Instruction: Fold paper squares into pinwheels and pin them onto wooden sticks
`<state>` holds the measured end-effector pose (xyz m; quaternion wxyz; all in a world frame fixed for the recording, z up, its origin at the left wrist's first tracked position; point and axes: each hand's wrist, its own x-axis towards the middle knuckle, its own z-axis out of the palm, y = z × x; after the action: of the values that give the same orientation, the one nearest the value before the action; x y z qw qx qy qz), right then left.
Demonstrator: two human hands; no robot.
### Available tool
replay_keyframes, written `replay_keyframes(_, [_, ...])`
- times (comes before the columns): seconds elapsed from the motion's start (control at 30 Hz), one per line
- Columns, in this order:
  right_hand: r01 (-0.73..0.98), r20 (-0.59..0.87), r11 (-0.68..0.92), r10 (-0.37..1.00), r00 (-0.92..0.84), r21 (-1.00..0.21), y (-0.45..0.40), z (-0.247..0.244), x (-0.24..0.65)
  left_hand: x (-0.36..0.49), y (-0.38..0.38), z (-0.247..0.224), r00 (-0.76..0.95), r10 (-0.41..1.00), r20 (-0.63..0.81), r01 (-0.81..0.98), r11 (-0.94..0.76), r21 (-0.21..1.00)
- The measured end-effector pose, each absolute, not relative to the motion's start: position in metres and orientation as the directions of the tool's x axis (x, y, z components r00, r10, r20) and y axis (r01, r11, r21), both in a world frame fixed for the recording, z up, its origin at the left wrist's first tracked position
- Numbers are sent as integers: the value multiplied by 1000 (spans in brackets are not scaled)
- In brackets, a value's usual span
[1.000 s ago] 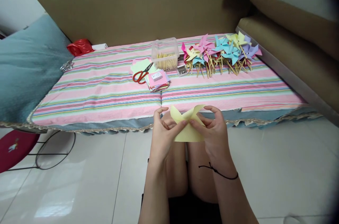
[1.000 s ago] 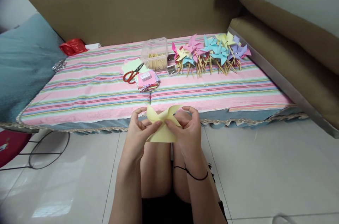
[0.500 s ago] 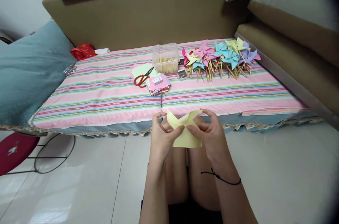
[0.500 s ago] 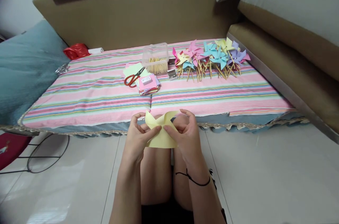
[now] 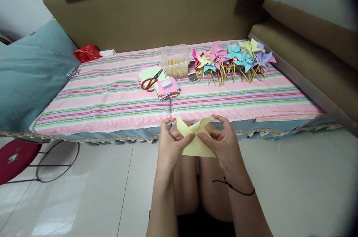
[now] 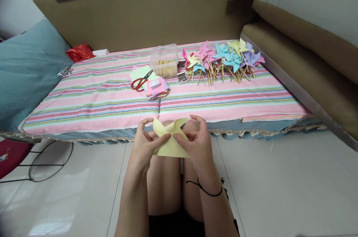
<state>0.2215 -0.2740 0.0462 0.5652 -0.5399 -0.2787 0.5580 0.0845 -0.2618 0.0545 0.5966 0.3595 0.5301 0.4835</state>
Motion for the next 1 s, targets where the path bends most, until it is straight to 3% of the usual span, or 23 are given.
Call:
replay_keyframes(0.83, [-274,-249,-193,950,189,-942,-277,44,225,86,-263,54,9,966,-259,-180,256,950])
replay_keyframes(1.0, [-317,-207,-128,950,231,-940,-277,42,228,85,-262,52,-74,960,-271,-221,250,943])
